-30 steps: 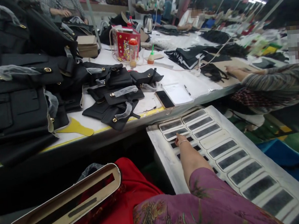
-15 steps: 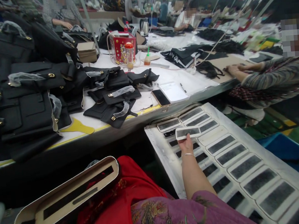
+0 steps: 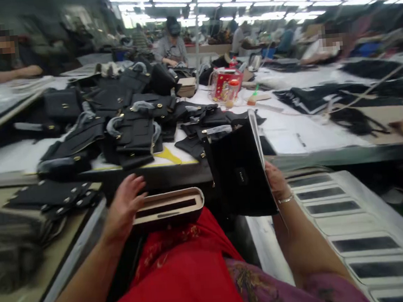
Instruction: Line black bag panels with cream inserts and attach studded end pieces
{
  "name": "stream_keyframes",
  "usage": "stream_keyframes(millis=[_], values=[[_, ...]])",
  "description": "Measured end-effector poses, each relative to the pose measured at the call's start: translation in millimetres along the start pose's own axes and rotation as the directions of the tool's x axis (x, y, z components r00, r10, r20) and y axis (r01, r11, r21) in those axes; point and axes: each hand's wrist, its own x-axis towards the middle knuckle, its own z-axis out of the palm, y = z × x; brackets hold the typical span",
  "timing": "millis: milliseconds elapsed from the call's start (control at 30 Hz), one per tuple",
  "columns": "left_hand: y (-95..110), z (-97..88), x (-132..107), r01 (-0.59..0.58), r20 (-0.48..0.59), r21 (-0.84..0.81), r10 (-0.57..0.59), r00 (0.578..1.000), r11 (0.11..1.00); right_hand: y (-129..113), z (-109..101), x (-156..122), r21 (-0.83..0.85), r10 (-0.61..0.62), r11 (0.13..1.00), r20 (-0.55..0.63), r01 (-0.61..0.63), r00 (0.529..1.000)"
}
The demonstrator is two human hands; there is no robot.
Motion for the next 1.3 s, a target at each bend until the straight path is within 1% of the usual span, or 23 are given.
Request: stream_keyframes(millis=[33,67,100,133,167,200,233,300,333,400,467,533,600,667,800,867,933,1000,1067,1133,1233,1267,1300], values=[[4,4.4,-2,0.043,0.125,-0.052,-0.036,0.991,0.998,3,25,10,-0.019,0.043,0.999,0.134,-0.04,0.99],[7,9.5,-1,0.112,0.259,-0.096,-0.084,0.962,0.989,6,49,20,-0.04,0.088,0.996,0.265,-0.08,0.96],[9,13.9,3,0.169,0.348,-0.113,-0.12,0.93,0.979,9,73,29,-0.068,0.13,0.991,0.374,-0.113,0.918],[12,16.5,9,0.182,0.378,-0.114,-0.127,0.917,0.977,11,94,37,-0.103,0.166,0.986,0.452,-0.133,0.876],[14,16.8,15,0.144,0.328,-0.133,-0.093,0.94,0.981,12,113,44,-0.154,0.196,0.979,0.497,-0.136,0.845],[15,14.8,19,0.087,0.252,-0.14,-0.049,0.966,0.986,13,128,49,-0.216,0.212,0.97,0.513,-0.114,0.832],[16,10.9,22,0.013,0.159,-0.133,0.008,0.987,0.991,13,140,54,-0.283,0.209,0.957,0.509,-0.067,0.835],[15,0.1,24,-0.122,-0.004,-0.075,0.122,0.993,0.99,16,154,57,-0.421,0.13,0.902,0.471,0.093,0.872],[12,-5.4,23,-0.159,-0.056,-0.035,0.157,0.986,0.987,19,158,57,-0.493,0.068,0.849,0.459,0.191,0.886],[4,-13.7,20,-0.183,-0.121,0.035,0.186,0.975,0.982,27,164,52,-0.614,-0.061,0.688,0.481,0.386,0.874],[-5,-17.4,17,-0.177,-0.154,0.064,0.185,0.971,0.982,37,170,44,-0.686,-0.145,0.49,0.544,0.537,0.827],[-14,-18.9,16,-0.158,-0.158,0.079,0.169,0.973,0.984,48,175,37,-0.719,-0.169,0.322,0.596,0.616,0.785],[-20,-22.1,15,-0.127,-0.146,0.115,0.144,0.979,0.985,58,178,33,-0.744,-0.173,0.194,0.616,0.64,0.769],[-25,-29.2,15,-0.095,-0.135,0.146,0.115,0.984,0.985,65,177,33,-0.757,-0.153,0.095,0.63,0.646,0.761],[-29,-54.8,14,-0.058,-0.12,0.099,0.069,0.99,0.993,73,167,34,-0.76,-0.044,-0.106,0.648,0.641,0.76],[-26,-70.1,13,-0.101,-0.161,0.044,0.107,0.981,0.994,76,163,34,-0.738,0.008,-0.242,0.648,0.63,0.762],[-24,-84.9,11,-0.178,-0.274,-0.004,0.17,0.947,0.984,79,162,32,-0.697,0.028,-0.361,0.656,0.62,0.754],[-23,-97.4,9,-0.217,-0.398,-0.006,0.196,0.896,0.976,84,166,30,-0.643,0.037,-0.424,0.692,0.638,0.721],[-28,-106.6,5,-0.18,-0.463,-0.001,0.159,0.872,0.984,91,174,27,-0.57,0.075,-0.429,0.751,0.701,0.656],[-38,-112.0,2,-0.097,-0.476,-0.028,0.072,0.877,0.995,99,183,25,-0.471,0.148,-0.408,0.811,0.782,0.565],[-56,-113.3,-3,0.028,-0.459,-0.091,-0.067,0.886,0.995,112,192,26,-0.319,0.255,-0.383,0.866,0.867,0.431],[-62,-112.6,-3,0.054,-0.444,-0.099,-0.093,0.891,0.994,116,194,27,-0.285,0.281,-0.381,0.871,0.88,0.404],[-67,-111.6,-3,0.07,-0.427,-0.094,-0.103,0.898,0.993,118,194,29,-0.264,0.302,-0.381,0.87,0.886,0.389]])
